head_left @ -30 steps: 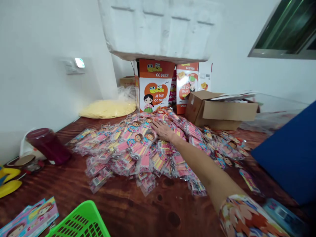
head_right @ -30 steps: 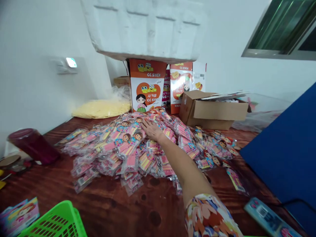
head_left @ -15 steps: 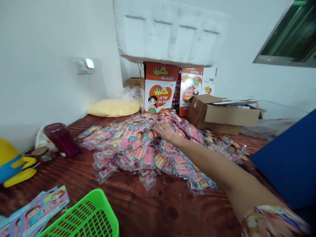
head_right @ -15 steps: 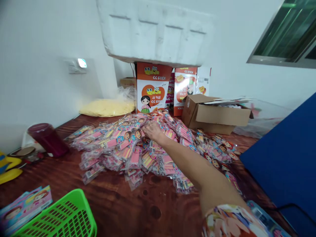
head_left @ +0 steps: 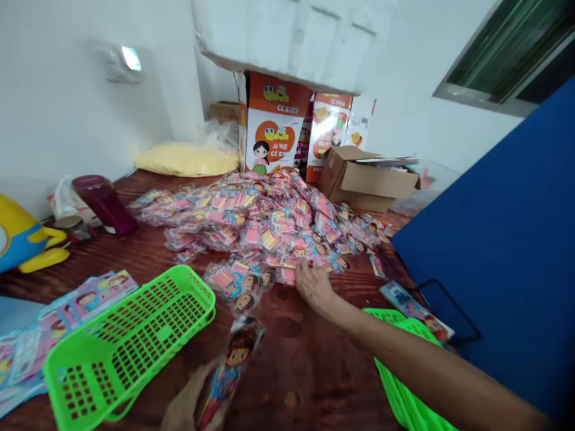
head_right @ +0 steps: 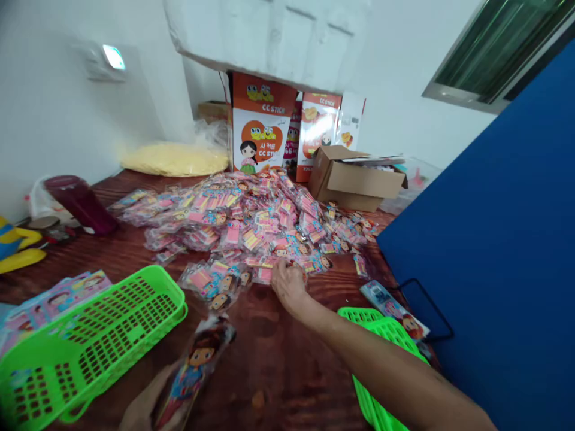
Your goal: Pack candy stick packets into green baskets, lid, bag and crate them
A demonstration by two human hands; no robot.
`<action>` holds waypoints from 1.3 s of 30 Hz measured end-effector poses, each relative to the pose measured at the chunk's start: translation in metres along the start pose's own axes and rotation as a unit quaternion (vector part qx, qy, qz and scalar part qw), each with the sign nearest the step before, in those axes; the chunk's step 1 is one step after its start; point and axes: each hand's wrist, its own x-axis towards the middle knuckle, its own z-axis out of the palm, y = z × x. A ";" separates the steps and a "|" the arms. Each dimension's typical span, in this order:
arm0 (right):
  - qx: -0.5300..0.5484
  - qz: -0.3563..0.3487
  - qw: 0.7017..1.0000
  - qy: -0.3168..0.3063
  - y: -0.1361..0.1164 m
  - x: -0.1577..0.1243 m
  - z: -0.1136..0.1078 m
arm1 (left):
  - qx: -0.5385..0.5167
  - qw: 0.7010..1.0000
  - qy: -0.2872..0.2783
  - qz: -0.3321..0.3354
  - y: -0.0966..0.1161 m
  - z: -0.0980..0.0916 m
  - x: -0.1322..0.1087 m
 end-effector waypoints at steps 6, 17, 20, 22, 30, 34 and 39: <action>0.063 -0.086 0.989 -0.102 0.004 -0.070 0.000 | 0.025 0.999 0.013 0.030 0.015 -0.010 0.004; 0.157 -0.065 0.985 -0.038 0.029 -0.008 0.009 | 0.088 0.965 -0.204 0.136 0.090 -0.016 -0.004; 0.166 -0.094 0.981 -0.027 0.019 -0.014 0.023 | 0.088 0.965 -0.212 0.126 0.090 -0.011 -0.008; 0.199 -0.101 0.975 -0.013 0.018 -0.026 0.031 | 0.088 0.964 -0.224 0.115 0.091 -0.011 -0.008; 0.335 -0.035 0.937 0.091 0.039 -0.042 0.043 | 0.080 0.949 -0.290 0.093 0.106 -0.021 -0.004; 0.368 0.028 0.926 0.072 0.052 -0.044 0.044 | 0.059 0.950 -0.286 0.111 0.106 -0.020 -0.008; 0.452 0.042 0.891 0.024 0.065 -0.037 0.054 | 0.046 0.954 -0.275 0.114 0.102 -0.016 -0.010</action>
